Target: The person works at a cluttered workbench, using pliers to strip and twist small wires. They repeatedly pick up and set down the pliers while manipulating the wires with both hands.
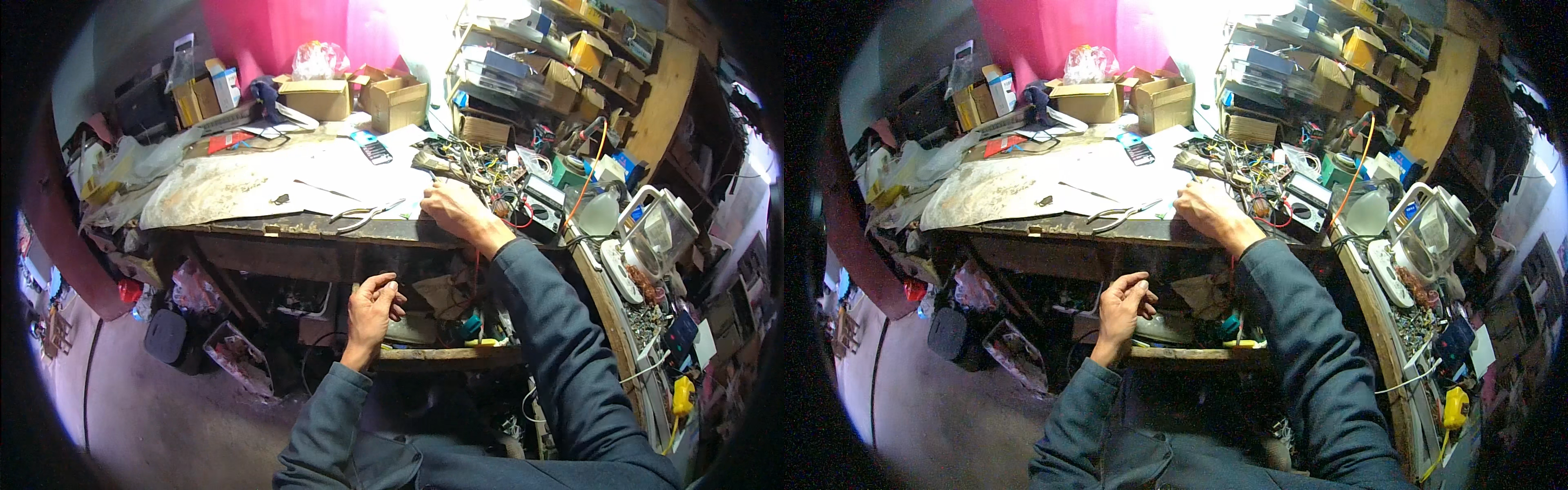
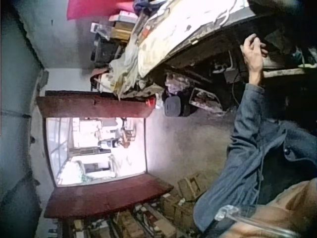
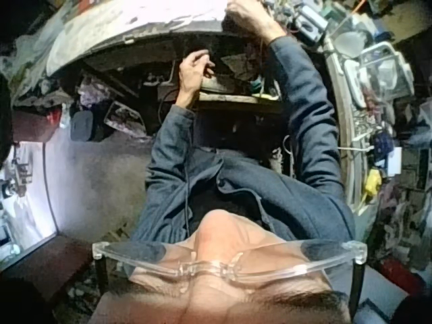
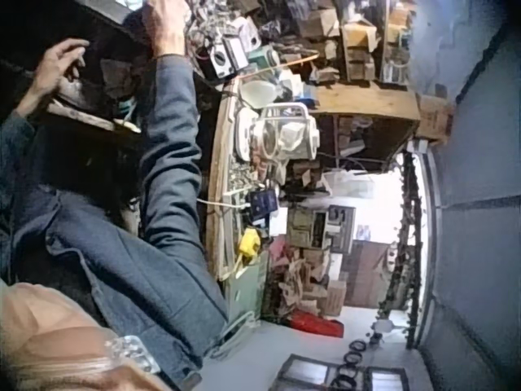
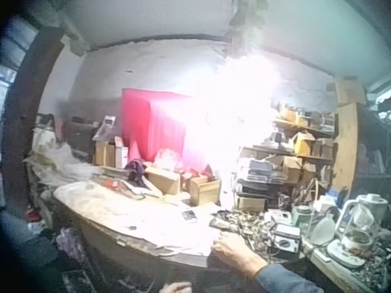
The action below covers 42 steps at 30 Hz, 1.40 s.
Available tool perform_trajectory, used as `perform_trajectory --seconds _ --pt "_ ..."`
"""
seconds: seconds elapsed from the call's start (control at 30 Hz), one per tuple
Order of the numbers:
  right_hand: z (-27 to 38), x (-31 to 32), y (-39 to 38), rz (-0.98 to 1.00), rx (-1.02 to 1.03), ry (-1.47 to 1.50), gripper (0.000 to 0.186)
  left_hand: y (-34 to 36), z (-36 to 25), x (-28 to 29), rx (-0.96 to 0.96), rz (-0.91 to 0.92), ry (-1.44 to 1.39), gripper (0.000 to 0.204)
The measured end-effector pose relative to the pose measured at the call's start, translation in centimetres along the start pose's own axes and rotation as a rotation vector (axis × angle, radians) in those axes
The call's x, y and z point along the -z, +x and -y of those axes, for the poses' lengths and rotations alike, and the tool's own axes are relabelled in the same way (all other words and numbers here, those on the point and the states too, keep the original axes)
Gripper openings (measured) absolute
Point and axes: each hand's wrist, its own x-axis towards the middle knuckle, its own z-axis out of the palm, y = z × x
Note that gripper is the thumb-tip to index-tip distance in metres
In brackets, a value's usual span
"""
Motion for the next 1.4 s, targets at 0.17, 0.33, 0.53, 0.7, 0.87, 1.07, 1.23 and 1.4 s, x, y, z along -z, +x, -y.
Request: perform_trajectory --seconds 0.17,0.33,0.53,0.7,0.87,1.07,1.23,1.4 --pt "0.8 1.6 1.6 -0.024 0.107 -0.012 0.010 -0.1 0.1 0.6 0.009 -0.024 0.015 0.028" --pt "4.5 3.5 -0.1 -0.168 -0.522 1.010 0.014 -0.2 -0.5 0.0 -0.043 -0.063 0.019 0.026" --pt "12.6 2.3 -5.2 -0.154 -0.565 2.058 0.012 -0.4 -1.4 -0.2 -0.067 -0.004 -0.142 0.037" --pt "13.8 0.6 -6.6 -0.161 -0.644 1.946 0.011 -0.6 -0.8 0.1 -0.063 0.068 -0.071 0.026" --pt "13.8 0.1 -7.1 -0.125 -0.673 1.948 0.013 -0.9 -1.3 -0.5 -0.063 0.046 -0.013 0.016" --pt "14.4 0.3 -6.8 -0.153 -0.610 1.942 0.011 -1.0 -0.6 -0.1 -0.057 0.068 -0.047 0.018" --pt "14.6 -0.7 -7.1 -0.220 -0.496 1.842 0.015 -0.8 -0.5 0.1 -0.061 0.049 0.031 0.019" --pt "14.4 -0.5 -7.5 -0.154 -0.569 1.830 0.016 -1.1 -0.8 0.0 -0.006 0.077 0.009 0.019"
